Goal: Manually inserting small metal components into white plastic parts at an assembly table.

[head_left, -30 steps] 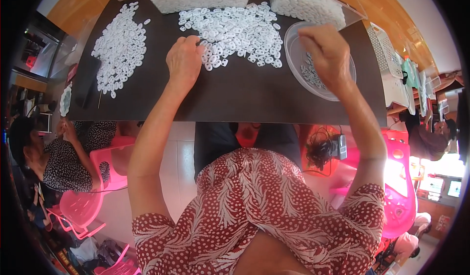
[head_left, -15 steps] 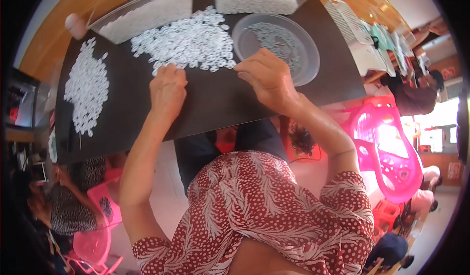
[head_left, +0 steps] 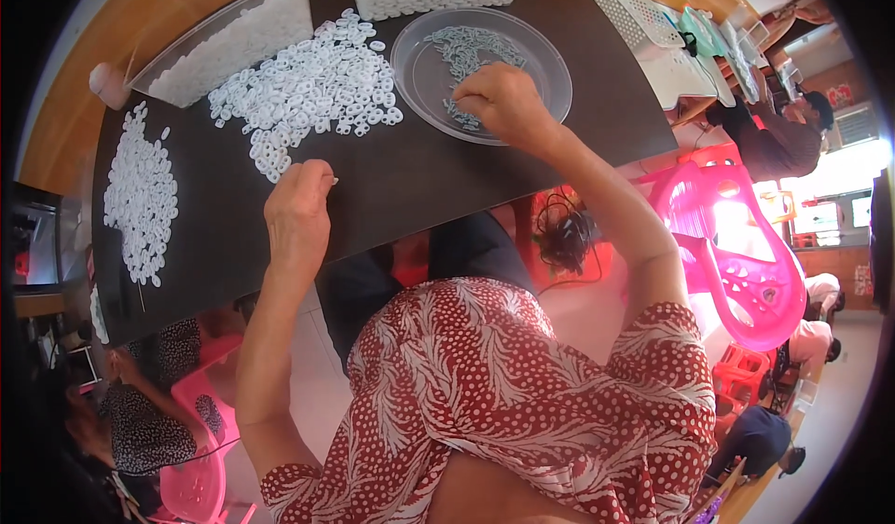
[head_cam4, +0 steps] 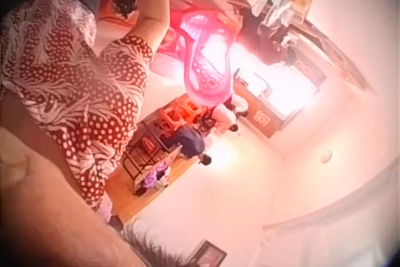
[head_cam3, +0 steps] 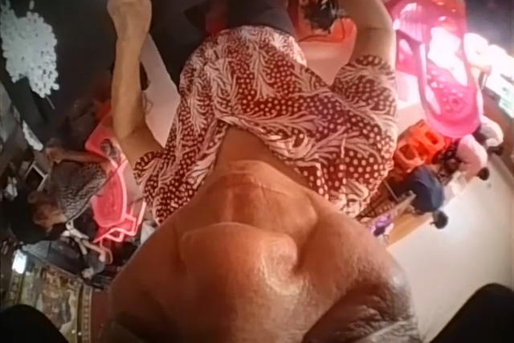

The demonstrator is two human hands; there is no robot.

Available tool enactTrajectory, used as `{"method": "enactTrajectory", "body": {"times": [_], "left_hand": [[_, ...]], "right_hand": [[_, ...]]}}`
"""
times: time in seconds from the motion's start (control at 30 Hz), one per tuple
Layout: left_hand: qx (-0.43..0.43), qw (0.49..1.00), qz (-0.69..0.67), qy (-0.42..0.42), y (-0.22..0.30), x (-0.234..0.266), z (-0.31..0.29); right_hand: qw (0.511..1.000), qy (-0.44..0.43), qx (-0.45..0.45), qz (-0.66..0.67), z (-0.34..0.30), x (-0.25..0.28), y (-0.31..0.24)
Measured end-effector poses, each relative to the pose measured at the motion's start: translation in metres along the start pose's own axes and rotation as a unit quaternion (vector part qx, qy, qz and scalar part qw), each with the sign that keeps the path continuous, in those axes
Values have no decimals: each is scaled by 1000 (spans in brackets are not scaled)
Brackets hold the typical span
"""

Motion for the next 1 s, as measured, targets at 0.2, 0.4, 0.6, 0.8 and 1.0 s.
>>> {"method": "enactTrajectory", "body": {"times": [0.2,0.4,0.6,0.8,1.0], "left_hand": [[175,955,-241,-12,-16,-8,-14],[237,914,-329,0,-26,-12,-30],[291,834,-469,-16,-17,-21,-34],[319,790,-523,-15,-10,-19,-40],[327,776,-540,-7,-6,-19,-48]], "right_hand": [[990,-68,42,-114,14,-26,7],[988,-148,-19,-30,10,-10,15],[980,-195,-29,33,1,-19,6],[989,-110,-61,81,11,1,10],[979,-192,-31,57,-5,-11,6]]}}
Point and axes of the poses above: each hand's wrist, its own z-axis towards the middle knuckle, its own x-axis out of the back of the hand, y = z × x, the point moved 8 cm from there along z, towards the middle knuckle, and after that the axes turned 4 degrees about z, right-handed, at the moved point
